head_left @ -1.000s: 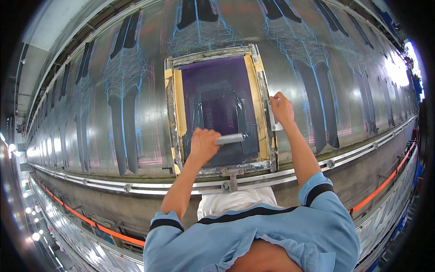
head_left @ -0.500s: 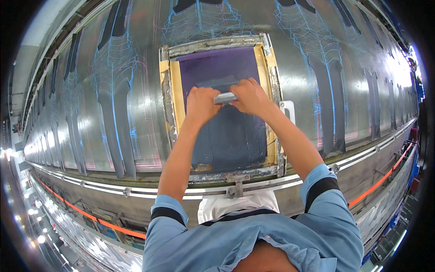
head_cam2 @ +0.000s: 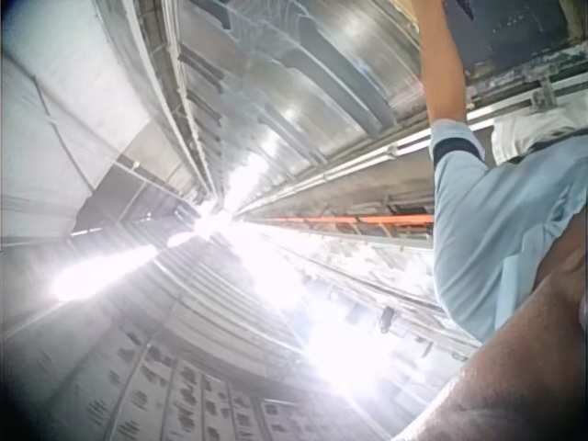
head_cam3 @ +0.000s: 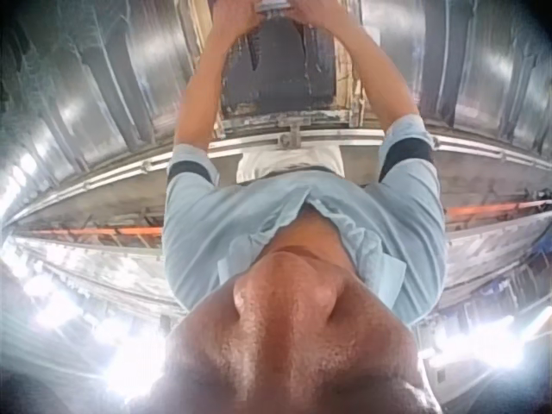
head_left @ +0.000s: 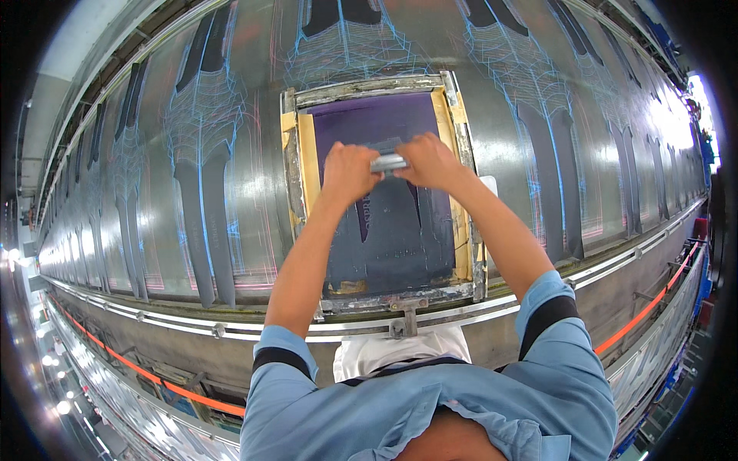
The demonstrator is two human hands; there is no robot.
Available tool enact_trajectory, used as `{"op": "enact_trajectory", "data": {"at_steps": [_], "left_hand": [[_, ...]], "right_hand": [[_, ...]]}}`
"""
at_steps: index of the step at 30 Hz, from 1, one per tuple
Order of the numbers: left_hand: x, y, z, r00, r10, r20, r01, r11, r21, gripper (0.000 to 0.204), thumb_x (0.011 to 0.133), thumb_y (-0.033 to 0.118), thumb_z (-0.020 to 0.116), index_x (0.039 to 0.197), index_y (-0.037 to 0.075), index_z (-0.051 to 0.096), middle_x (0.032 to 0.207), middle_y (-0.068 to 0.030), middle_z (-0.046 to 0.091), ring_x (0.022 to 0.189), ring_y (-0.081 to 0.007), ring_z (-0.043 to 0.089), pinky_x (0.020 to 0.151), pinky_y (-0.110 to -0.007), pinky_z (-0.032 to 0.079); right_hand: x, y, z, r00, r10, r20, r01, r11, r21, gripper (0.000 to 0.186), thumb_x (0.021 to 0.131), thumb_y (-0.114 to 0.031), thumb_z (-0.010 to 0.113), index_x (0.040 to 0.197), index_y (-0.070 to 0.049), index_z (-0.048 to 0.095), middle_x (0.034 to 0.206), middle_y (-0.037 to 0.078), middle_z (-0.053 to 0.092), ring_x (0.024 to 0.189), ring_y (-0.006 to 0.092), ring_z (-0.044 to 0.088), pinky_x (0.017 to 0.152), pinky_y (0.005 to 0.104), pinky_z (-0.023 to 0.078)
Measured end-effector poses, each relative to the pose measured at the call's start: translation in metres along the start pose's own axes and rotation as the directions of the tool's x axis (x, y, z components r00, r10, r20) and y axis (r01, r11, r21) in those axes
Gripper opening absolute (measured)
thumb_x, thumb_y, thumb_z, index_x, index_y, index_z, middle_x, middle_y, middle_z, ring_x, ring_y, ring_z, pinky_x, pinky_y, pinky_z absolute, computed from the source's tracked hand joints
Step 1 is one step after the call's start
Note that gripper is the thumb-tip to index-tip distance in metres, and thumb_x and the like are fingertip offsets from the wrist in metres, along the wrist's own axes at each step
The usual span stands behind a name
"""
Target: The person uses a squeegee to spread ink across a screen-printing frame, repeatedly pulling the ink from top to bottom to coat the mesh. The person occasionally lifts the squeegee and repositions it to continue the process.
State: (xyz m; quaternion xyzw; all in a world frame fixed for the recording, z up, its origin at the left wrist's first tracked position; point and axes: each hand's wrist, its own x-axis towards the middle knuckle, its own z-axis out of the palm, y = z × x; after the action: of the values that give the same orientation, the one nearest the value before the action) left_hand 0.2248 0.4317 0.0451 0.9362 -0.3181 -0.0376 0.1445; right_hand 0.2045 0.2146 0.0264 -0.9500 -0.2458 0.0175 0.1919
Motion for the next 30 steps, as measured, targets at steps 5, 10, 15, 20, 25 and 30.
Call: {"op": "enact_trajectory", "data": {"at_steps": [5, 10, 15, 20, 25, 30], "left_hand": [[0.003, -0.013, 0.009, 0.997, -0.042, -0.059, 0.040, 0.999, -0.025, 0.024, 0.073, 0.030, 0.083, 0.087, 0.012, 0.075, 0.083, -0.0088, 0.071, 0.084, -0.0311, 0.068, 0.079, -0.044, 0.046], [-0.103, 0.046, 0.038, 0.999, 0.014, -0.050, -0.017, 0.998, -0.064, 0.019, 0.069, 0.017, 0.083, 0.085, 0.015, 0.073, 0.082, -0.0061, 0.068, 0.081, -0.0286, 0.066, 0.076, -0.042, 0.045], [-0.148, 0.076, 0.032, 0.999, 0.022, -0.041, -0.030, 0.981, -0.194, 0.026, 0.065, 0.018, 0.086, 0.087, 0.017, 0.073, 0.082, -0.0029, 0.068, 0.079, -0.0245, 0.066, 0.076, -0.040, 0.044], [-0.059, 0.028, 0.013, 0.996, 0.054, -0.073, -0.054, 0.999, 0.004, 0.021, 0.072, 0.026, 0.085, 0.086, 0.016, 0.074, 0.082, -0.0056, 0.070, 0.080, -0.0267, 0.067, 0.078, -0.042, 0.043], [0.013, -0.012, 0.003, 0.999, -0.032, -0.016, 0.032, 0.999, -0.020, 0.024, 0.074, 0.032, 0.084, 0.086, 0.013, 0.075, 0.081, -0.0075, 0.072, 0.081, -0.0287, 0.068, 0.079, -0.044, 0.043], [0.010, -0.015, 0.010, 0.998, -0.050, -0.031, 0.049, 0.998, -0.037, 0.024, 0.076, 0.033, 0.083, 0.086, 0.013, 0.075, 0.082, -0.0072, 0.072, 0.082, -0.0288, 0.068, 0.081, -0.043, 0.043]], "right_hand": [[0.013, -0.002, 0.008, 0.998, 0.029, -0.063, -0.024, 0.997, 0.074, 0.024, 0.075, -0.025, 0.082, 0.086, -0.009, 0.068, 0.081, 0.015, 0.069, 0.084, 0.0358, 0.067, 0.080, 0.0461, 0.051], [-0.093, -0.069, 0.020, 1.000, 0.019, -0.009, -0.019, 0.997, 0.079, 0.024, 0.072, -0.016, 0.081, 0.088, -0.008, 0.065, 0.082, 0.011, 0.068, 0.089, 0.0316, 0.066, 0.085, 0.0427, 0.048], [-0.140, -0.098, 0.020, 0.999, 0.022, 0.023, -0.026, 0.980, 0.198, 0.027, 0.069, -0.014, 0.082, 0.089, -0.008, 0.065, 0.083, 0.011, 0.066, 0.091, 0.0323, 0.064, 0.084, 0.0452, 0.049], [-0.054, -0.050, -0.009, 0.999, 0.038, 0.016, -0.039, 0.998, 0.051, 0.024, 0.077, -0.022, 0.080, 0.089, -0.008, 0.066, 0.083, 0.014, 0.070, 0.085, 0.0345, 0.069, 0.081, 0.0466, 0.052], [0.023, 0.003, -0.008, 0.991, 0.091, 0.094, -0.098, 0.992, 0.080, 0.025, 0.078, -0.026, 0.081, 0.090, -0.009, 0.067, 0.082, 0.016, 0.072, 0.083, 0.0373, 0.071, 0.080, 0.0481, 0.054], [0.022, 0.000, -0.001, 0.993, 0.097, 0.059, -0.104, 0.987, 0.119, 0.025, 0.078, -0.026, 0.081, 0.089, -0.008, 0.067, 0.083, 0.016, 0.071, 0.084, 0.0384, 0.070, 0.081, 0.0488, 0.054]]}}
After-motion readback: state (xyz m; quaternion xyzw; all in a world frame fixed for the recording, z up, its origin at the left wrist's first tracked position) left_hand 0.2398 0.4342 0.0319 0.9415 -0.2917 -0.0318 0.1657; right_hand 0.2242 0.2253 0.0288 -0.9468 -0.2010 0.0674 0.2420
